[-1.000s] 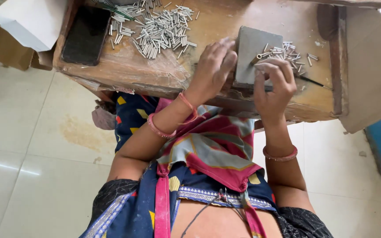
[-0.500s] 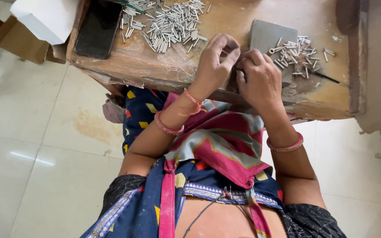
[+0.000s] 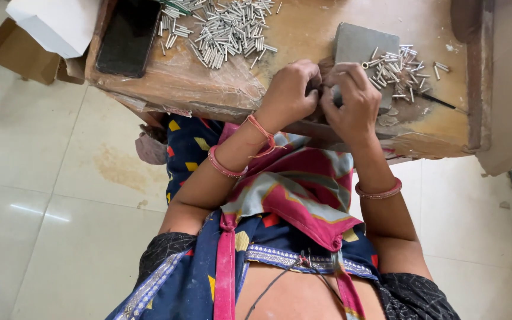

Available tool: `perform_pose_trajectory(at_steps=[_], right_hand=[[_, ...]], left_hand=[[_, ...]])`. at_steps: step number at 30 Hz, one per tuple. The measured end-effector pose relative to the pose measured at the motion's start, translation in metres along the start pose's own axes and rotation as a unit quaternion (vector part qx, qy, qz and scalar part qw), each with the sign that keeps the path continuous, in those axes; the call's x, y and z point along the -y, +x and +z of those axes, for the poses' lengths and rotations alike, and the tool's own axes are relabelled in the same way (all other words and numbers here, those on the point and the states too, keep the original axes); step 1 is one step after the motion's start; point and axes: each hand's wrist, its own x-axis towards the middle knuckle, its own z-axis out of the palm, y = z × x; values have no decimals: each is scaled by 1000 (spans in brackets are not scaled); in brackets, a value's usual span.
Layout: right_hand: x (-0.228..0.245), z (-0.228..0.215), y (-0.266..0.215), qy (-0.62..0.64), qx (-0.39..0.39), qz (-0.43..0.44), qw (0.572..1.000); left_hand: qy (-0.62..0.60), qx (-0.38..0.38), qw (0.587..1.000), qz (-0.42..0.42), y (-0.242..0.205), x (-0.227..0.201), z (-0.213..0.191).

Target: The person sits at a workbench and works small metal cylindrical components one at a time, picking pieces from a pile on the table, rubbing each between the fingers with a powdery substance on the hands, and placing the worked pieces on a stone slab and in a pile beside it. The hands are visibly coated in white powder throughout the episode.

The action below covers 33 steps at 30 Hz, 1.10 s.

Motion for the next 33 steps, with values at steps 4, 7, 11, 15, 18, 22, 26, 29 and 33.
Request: perform_pose_trajectory(at_steps=[4, 7, 11, 15, 18, 22, 26, 29, 33], right_hand=[[-8, -4, -9, 216, -52, 74, 972], [-10, -19, -15, 408, -22, 188, 893], [-10, -39, -19, 589, 89, 328, 733], [1, -48, -19, 649, 129, 343, 667], [23, -51, -16, 625, 139, 324, 696], [54, -54, -9, 274, 6, 102, 956], [64, -58, -10, 119, -108, -18, 987], [66, -57, -8, 70, -118, -54, 989], [56, -41, -9, 83, -112, -52, 989]], left_hand=[[1, 3, 1000, 0, -7, -11, -8], [-76, -7, 996, 38, -6, -60, -40], [-189, 44, 969, 151, -13, -73, -52], [-179, 0, 966, 186, -20, -72, -45], [-191, -35, 973, 127, -27, -74, -43], [-220, -69, 967, 108, -32, -78, -43], [-118, -68, 977, 166, -39, -87, -48], [-105, -74, 978, 162, -44, -88, -45], [-112, -85, 979, 147, -45, -83, -38]])
